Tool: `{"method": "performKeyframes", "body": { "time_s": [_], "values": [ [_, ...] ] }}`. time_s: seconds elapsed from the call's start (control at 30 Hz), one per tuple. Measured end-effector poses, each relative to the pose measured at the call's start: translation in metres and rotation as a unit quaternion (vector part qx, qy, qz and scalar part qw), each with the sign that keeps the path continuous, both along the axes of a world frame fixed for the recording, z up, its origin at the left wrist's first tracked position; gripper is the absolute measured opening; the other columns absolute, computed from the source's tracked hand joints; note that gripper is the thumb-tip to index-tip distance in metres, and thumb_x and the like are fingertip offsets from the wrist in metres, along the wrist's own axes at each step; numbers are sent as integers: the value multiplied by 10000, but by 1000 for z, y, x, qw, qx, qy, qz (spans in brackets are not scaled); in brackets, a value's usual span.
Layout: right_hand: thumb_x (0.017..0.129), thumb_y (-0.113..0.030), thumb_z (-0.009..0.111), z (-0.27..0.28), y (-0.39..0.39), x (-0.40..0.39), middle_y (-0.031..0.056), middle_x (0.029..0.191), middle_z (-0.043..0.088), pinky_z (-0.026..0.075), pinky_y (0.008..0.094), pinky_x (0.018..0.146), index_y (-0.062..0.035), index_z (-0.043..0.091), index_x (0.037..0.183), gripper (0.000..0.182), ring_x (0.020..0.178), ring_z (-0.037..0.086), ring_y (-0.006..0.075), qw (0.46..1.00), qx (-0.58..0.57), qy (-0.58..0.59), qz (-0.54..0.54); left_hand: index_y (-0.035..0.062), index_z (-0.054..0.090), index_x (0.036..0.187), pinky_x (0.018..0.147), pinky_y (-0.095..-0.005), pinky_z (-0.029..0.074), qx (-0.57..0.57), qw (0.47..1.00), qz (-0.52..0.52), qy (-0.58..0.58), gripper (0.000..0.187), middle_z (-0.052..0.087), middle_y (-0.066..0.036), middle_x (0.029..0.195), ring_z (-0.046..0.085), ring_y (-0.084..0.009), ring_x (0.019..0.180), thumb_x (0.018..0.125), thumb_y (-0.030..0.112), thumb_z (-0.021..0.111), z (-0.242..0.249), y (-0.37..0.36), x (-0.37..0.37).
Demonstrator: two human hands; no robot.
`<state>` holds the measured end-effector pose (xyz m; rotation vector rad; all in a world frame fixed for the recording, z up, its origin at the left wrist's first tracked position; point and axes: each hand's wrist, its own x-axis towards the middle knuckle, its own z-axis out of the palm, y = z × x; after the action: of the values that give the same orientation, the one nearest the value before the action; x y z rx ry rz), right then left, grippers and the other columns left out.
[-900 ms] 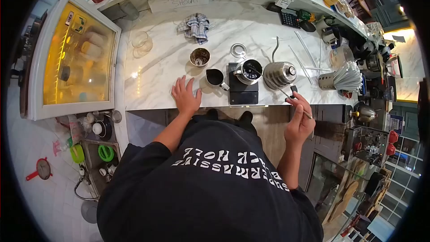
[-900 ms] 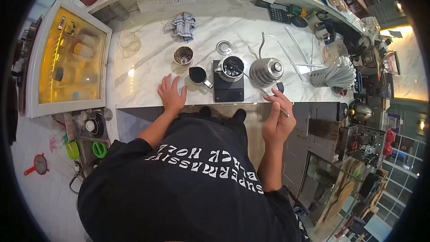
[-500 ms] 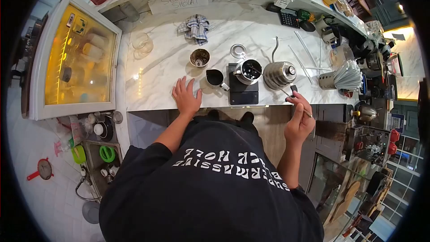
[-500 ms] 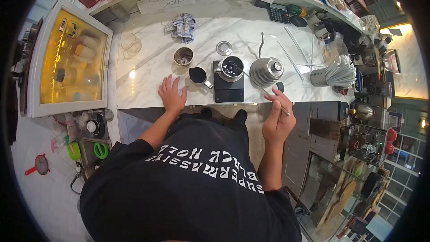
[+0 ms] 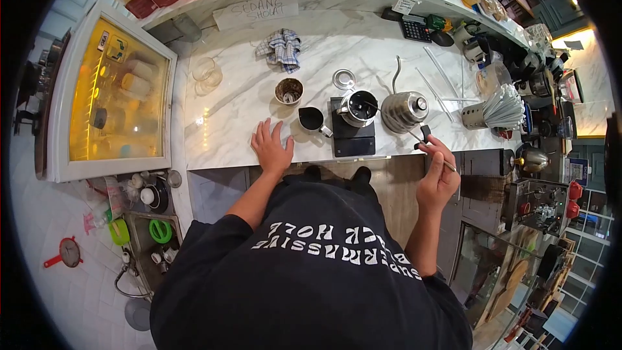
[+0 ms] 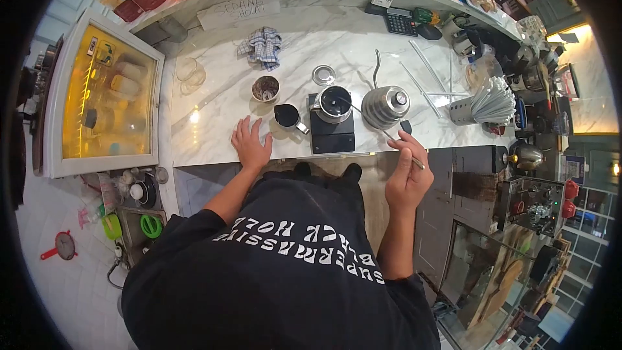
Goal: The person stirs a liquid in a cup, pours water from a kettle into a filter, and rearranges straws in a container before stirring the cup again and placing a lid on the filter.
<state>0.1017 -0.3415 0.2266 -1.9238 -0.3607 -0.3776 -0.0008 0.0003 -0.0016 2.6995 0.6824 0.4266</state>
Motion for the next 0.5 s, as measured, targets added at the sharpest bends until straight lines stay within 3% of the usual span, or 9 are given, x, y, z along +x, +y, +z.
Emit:
{"method": "performKeyframes", "body": {
  "time_s": [0.27,0.37,0.5],
  "values": [
    [1120,-89,537,8,11,4,201,1166,776,557,374,978,62,719,1082,239,1129,737,277,999,-39,-31,5,132,614,1455,1248,-611,219,-5,1000,-8,2,591,461,-163,1596,347,-393,1539,922,349,750,1,0,-1],
    [1121,-86,534,7,2,-2,208,1174,768,559,382,980,57,721,1084,238,1128,738,283,999,27,36,-3,129,614,1453,1245,-610,224,-3,1000,-8,2,588,458,-164,1600,346,-392,1538,925,349,750,2,0,-1],
    [1132,-108,525,3,7,-2,219,1188,760,558,385,991,60,716,1099,257,1103,744,272,1000,-9,-14,23,121,636,1437,1252,-610,222,-6,1000,-6,-2,580,465,-161,1601,334,-391,1548,919,357,748,0,-1,-1]
  ]
}}
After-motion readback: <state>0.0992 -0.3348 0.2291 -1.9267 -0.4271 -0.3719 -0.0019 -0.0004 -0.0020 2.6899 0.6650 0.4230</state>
